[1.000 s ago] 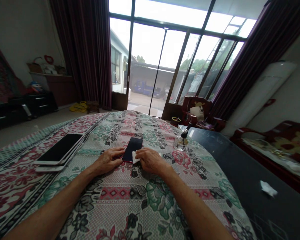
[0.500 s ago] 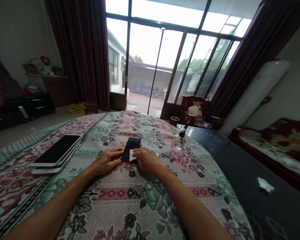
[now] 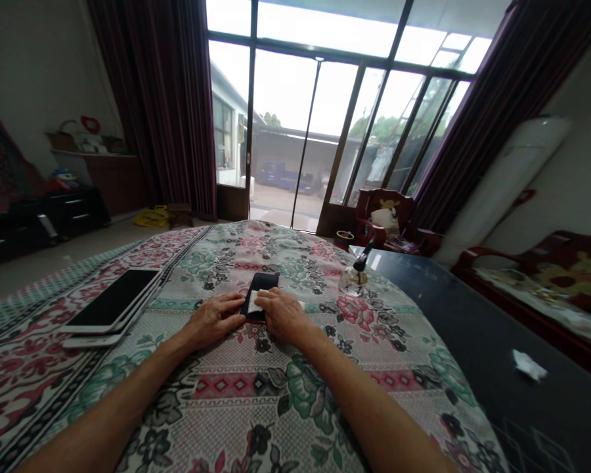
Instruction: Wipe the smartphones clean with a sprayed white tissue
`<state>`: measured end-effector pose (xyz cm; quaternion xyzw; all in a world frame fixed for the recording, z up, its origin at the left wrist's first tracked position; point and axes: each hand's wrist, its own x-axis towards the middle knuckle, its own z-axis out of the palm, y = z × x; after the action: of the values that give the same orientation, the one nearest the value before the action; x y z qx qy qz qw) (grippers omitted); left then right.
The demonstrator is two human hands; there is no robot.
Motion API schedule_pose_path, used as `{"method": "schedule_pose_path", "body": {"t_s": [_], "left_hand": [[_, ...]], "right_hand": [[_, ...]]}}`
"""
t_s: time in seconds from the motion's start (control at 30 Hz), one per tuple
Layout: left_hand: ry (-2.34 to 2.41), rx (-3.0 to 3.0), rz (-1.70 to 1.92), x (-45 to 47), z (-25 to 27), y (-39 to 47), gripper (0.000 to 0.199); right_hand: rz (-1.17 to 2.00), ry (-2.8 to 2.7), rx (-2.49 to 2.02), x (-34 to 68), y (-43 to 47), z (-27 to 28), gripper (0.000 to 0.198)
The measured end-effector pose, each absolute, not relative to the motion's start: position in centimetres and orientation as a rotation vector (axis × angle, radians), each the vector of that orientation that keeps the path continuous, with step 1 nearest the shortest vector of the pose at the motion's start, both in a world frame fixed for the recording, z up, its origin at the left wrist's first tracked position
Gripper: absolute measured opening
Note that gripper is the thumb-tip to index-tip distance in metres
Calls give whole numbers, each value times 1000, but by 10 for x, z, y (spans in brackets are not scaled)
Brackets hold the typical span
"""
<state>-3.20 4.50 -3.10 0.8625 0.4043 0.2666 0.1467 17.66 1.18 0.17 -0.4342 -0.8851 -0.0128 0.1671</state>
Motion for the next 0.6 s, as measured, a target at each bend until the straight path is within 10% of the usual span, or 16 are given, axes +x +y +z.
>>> {"method": "schedule_pose_path", "body": {"t_s": [0.6], "left_hand": [[1169, 2488, 749, -32, -32, 47, 32]], "right_hand": [[-47, -2462, -1635, 163, 92, 10, 34]]}}
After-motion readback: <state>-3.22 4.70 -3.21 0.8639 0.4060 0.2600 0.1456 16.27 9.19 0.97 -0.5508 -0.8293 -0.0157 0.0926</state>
